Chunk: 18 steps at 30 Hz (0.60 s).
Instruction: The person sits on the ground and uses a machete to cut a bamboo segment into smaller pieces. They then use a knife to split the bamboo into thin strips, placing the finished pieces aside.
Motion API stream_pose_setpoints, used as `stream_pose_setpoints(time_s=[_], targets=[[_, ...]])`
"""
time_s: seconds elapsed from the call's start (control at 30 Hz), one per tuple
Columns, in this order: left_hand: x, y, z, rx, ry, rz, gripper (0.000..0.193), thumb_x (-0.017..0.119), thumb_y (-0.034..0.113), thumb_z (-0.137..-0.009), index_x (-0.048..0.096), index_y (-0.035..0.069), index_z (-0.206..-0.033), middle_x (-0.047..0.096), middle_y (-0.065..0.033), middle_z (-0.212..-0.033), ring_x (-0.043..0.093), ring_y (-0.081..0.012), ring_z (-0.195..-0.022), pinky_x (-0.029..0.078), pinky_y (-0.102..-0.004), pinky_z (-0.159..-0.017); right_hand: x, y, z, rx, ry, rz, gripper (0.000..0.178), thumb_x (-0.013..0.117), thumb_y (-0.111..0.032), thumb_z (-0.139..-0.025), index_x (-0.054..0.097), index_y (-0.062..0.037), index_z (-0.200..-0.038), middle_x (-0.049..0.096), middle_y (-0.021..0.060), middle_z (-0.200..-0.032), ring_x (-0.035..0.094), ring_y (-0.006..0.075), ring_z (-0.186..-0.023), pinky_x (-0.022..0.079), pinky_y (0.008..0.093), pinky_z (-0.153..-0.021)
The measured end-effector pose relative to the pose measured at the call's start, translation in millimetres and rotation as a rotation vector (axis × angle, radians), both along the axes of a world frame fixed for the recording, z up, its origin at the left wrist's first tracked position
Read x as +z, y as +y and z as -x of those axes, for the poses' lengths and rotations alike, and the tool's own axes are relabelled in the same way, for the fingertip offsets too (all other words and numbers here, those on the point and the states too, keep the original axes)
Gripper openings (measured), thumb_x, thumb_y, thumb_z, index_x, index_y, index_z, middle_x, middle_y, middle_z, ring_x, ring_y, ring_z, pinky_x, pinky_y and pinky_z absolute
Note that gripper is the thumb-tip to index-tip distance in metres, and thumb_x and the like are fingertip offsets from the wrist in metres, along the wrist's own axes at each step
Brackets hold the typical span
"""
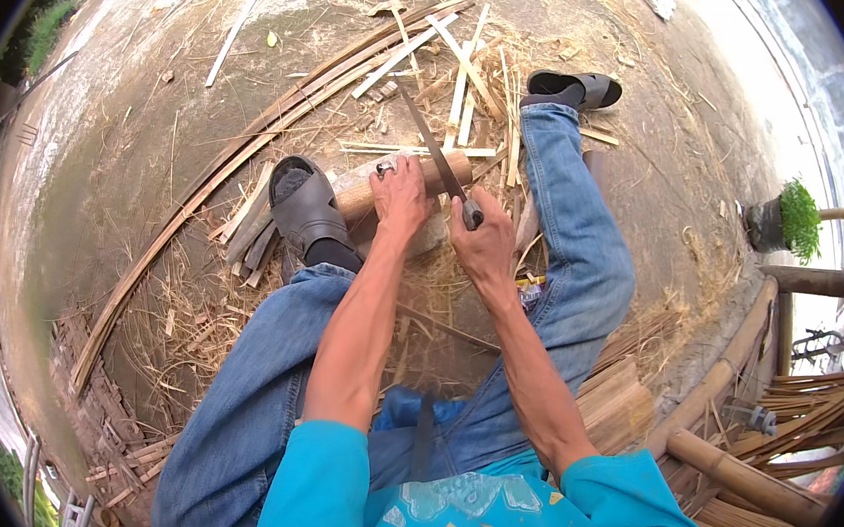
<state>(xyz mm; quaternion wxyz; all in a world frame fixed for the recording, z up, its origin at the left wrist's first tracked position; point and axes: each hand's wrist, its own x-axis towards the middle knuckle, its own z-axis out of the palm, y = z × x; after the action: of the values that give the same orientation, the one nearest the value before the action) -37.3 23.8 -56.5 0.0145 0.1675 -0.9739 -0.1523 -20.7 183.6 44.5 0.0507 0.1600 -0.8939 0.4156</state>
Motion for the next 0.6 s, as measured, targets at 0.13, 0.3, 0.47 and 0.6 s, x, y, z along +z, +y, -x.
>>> stream_pose_setpoints(time_s=[0.13,0.3,0.47,0.6], targets=[[9.9,-3.2,4.3,-0.022,-0.031,-0.056,0.079,0.091,0.032,-0.070,0.049,0.004,-0.130,0.057,-0.0146,-0.124,0.064,-0.0369,-0.110,0.040,-0.0602,-0.095,1.5,20.4,-17.1,0.009,0.015,0.008,0.023,0.069,-0.017,-0.094,0.054,-0.0014,-0.086,0.057,0.0177,-0.079,0.058,0.0385,-0.071,0.046,0.0465,-0.065],[-3.2,0.5,-1.6,-0.001,0.029,-0.026,0.077,0.090,0.031,-0.069,0.050,0.005,-0.130,0.058,-0.0145,-0.122,0.064,-0.0350,-0.109,0.039,-0.0600,-0.096,38.5,102.2,-105.8,-0.009,-0.083,-0.078,0.026,0.071,-0.014,-0.093,0.051,-0.0032,-0.080,0.052,0.0136,-0.073,0.056,0.0328,-0.063,0.045,0.0411,-0.059],[1.7,2.4,-0.7,0.019,0.036,-0.015,0.074,0.089,0.032,-0.070,0.050,0.006,-0.127,0.058,-0.0146,-0.120,0.065,-0.0349,-0.107,0.039,-0.0593,-0.096,4.0,21.3,-25.5,-0.051,0.041,-0.072,0.025,0.069,-0.023,-0.095,0.057,-0.0038,-0.085,0.059,0.0161,-0.077,0.062,0.0372,-0.069,0.048,0.0465,-0.062],[16.0,-7.2,-0.4,-0.011,-0.054,-0.078,0.079,0.091,0.035,-0.069,0.049,0.005,-0.129,0.056,-0.0150,-0.123,0.062,-0.0406,-0.110,0.039,-0.0631,-0.096,-1.3,3.2,2.0,0.043,-0.024,-0.078,0.021,0.067,-0.024,-0.095,0.062,-0.0036,-0.095,0.065,0.0167,-0.090,0.066,0.0392,-0.075,0.050,0.0490,-0.066]])
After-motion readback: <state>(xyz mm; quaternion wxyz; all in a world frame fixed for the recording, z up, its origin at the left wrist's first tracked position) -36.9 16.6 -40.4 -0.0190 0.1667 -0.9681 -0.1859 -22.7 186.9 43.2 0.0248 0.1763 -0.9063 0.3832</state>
